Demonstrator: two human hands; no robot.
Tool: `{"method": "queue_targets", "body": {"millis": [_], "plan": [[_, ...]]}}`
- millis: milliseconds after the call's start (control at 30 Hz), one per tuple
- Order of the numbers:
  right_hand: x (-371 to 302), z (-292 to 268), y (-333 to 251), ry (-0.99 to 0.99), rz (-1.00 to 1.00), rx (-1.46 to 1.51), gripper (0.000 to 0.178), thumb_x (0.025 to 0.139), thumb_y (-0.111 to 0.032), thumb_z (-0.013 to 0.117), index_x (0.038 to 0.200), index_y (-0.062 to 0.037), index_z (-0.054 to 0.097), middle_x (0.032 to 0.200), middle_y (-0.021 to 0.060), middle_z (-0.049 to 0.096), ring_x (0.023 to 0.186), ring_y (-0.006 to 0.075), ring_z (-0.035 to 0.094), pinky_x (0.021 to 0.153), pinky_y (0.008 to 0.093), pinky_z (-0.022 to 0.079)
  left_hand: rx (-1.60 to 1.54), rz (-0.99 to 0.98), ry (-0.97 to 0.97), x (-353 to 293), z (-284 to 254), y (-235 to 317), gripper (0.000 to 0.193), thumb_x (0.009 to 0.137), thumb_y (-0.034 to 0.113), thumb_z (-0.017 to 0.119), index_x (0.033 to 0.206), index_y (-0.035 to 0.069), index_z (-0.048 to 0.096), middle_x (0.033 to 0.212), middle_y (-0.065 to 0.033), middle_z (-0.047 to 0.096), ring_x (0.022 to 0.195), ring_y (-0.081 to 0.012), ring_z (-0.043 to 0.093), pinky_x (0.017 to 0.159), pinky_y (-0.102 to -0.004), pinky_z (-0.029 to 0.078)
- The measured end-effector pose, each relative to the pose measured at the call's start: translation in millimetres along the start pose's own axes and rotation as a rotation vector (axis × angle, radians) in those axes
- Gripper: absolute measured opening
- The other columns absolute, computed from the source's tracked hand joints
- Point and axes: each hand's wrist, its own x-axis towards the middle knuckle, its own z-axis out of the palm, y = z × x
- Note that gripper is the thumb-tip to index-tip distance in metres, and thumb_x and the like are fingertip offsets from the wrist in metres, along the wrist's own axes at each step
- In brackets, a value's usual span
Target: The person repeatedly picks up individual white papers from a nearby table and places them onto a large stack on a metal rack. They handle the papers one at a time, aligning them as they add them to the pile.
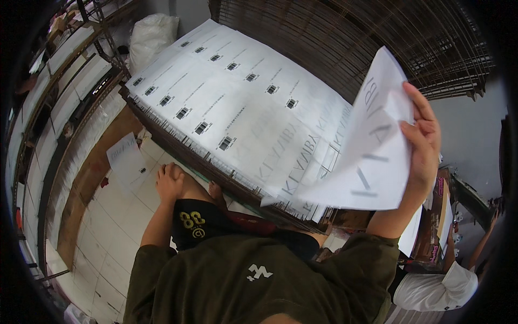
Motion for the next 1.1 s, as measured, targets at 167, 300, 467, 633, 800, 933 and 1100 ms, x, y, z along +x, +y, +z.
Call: {"method": "queue_targets", "body": {"millis": [167,300,467,633,800,933,1100], "plan": [[-23,-36,-13,0.000,0.015,0.190,0.072,0.072,-0.002,0.051,0.142,0.0052,0.034,0.132,0.0246,0.051,0.109,0.0304,0.063,0.091,0.0370,0.054,-0.006,0.013,-0.041,2,-5,8,0.054,0.076,0.039,0.063,0.127,0.022,0.055,0.139,-0.0131,0.045,0.130,-0.0338,0.039,0.100,-0.0543,0.038],[-60,-63,73,0.231,0.092,0.219,0.076,0.069,-0.003,0.051,0.143,0.0046,0.034,0.144,0.0209,0.041,0.123,0.0295,0.052,0.102,0.0387,0.045,-0.012,0.007,-0.053,1,-11,6,0.054,0.076,0.038,0.063,0.127,0.021,0.055,0.139,-0.0126,0.045,0.130,-0.0332,0.039,0.101,-0.0533,0.038],[-146,-82,217,0.385,0.300,0.167,0.075,0.067,0.010,0.046,0.142,0.0057,0.037,0.147,0.0162,0.040,0.135,0.0225,0.040,0.111,0.0325,0.031,0.006,-0.006,-0.097,4,-12,18,0.055,0.075,0.036,0.064,0.127,0.021,0.056,0.138,-0.0114,0.045,0.130,-0.0328,0.039,0.101,-0.0526,0.038],[-202,-54,293,0.415,0.493,0.327,0.072,0.072,0.018,0.041,0.143,0.0049,0.035,0.146,0.0197,0.040,0.132,0.0244,0.043,0.106,0.0293,0.035,0.038,-0.011,-0.076,4,-9,18,0.055,0.074,0.036,0.064,0.127,0.021,0.056,0.138,-0.0103,0.044,0.130,-0.0329,0.038,0.101,-0.0524,0.038],[-219,-40,305,0.459,0.574,0.232,0.074,0.072,0.019,0.041,0.144,0.0036,0.034,0.152,0.0184,0.030,0.137,0.0230,0.035,0.105,0.0276,0.035,0.046,-0.025,-0.081,2,-9,20,0.055,0.075,0.037,0.064,0.127,0.022,0.055,0.138,-0.0095,0.044,0.131,-0.0325,0.038,0.101,-0.0527,0.038],[-223,-35,307,0.455,0.556,0.159,0.073,0.073,0.018,0.041,0.144,0.0040,0.033,0.152,0.0180,0.031,0.138,0.0232,0.034,0.107,0.0286,0.031,0.044,-0.029,-0.093,4,-6,17,0.056,0.075,0.038,0.064,0.127,0.022,0.055,0.140,-0.0097,0.044,0.132,-0.0319,0.037,0.101,-0.0530,0.037],[-229,-40,317,0.445,0.514,0.084,0.073,0.073,0.017,0.042,0.144,0.0047,0.033,0.151,0.0167,0.032,0.137,0.0227,0.035,0.108,0.0286,0.030,0.042,-0.013,-0.097,6,-5,18,0.055,0.076,0.037,0.064,0.128,0.022,0.055,0.141,-0.0103,0.043,0.132,-0.0318,0.037,0.101,-0.0528,0.037]]}}
